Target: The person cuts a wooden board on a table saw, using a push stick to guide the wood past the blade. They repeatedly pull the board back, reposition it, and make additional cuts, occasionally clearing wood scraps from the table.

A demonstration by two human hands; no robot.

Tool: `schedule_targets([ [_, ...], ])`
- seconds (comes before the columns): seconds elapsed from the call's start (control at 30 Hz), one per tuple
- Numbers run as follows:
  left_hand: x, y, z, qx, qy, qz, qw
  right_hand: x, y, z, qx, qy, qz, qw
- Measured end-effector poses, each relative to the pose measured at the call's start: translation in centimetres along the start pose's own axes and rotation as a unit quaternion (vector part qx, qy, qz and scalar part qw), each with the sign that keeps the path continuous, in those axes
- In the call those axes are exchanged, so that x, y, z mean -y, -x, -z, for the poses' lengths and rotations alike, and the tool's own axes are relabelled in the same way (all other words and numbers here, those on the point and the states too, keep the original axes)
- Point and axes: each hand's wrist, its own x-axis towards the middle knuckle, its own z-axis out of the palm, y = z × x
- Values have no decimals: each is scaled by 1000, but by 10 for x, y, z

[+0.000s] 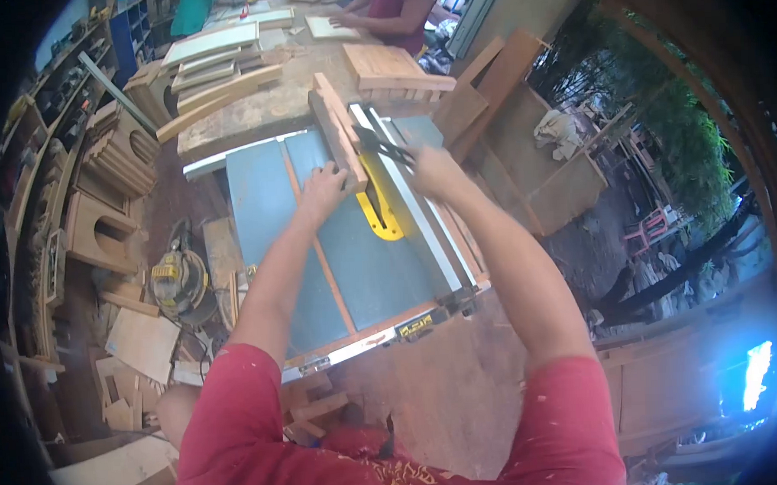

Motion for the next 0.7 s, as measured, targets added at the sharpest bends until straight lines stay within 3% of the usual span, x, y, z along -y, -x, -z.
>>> schedule_targets([
  [0.03,3,1,-1,3,0,15,1000,31,-34,26,103,-58,-111,987],
  [0.07,14,-5,2,3,-3,33,999,37,-64,28,86,-44,-94,991],
  [0.1,32,-11,7,-18,-15,32,999,30,-95,10,-39,55,29,997],
  [0.17,70,-2,8,-35,-31,32,998,79,-87,58,-67,-58,-43,995],
  [0.2,91,-1,12,1,-32,37,999,80,-72,65,-159,-37,11,987],
  [0.23,114,-2,20,39,-33,43,998,92,-38,94,-140,-53,-4,989],
  [0.27,126,1,30,74,-36,50,995,96,-1,110,-180,-85,4,980],
  [0.33,112,3,76,144,-3,96,985,74,65,120,-201,-72,4,977],
  [0.37,106,-1,95,171,14,119,978,83,105,130,-192,-142,-33,971],
  [0.47,114,-18,54,122,54,221,966,78,205,122,-166,-202,-128,957],
  [0.57,111,-18,46,131,93,242,957,66,295,102,-183,-174,-162,954],
  [0.7,120,19,29,123,136,288,940,77,367,80,-170,-290,-293,895],
])
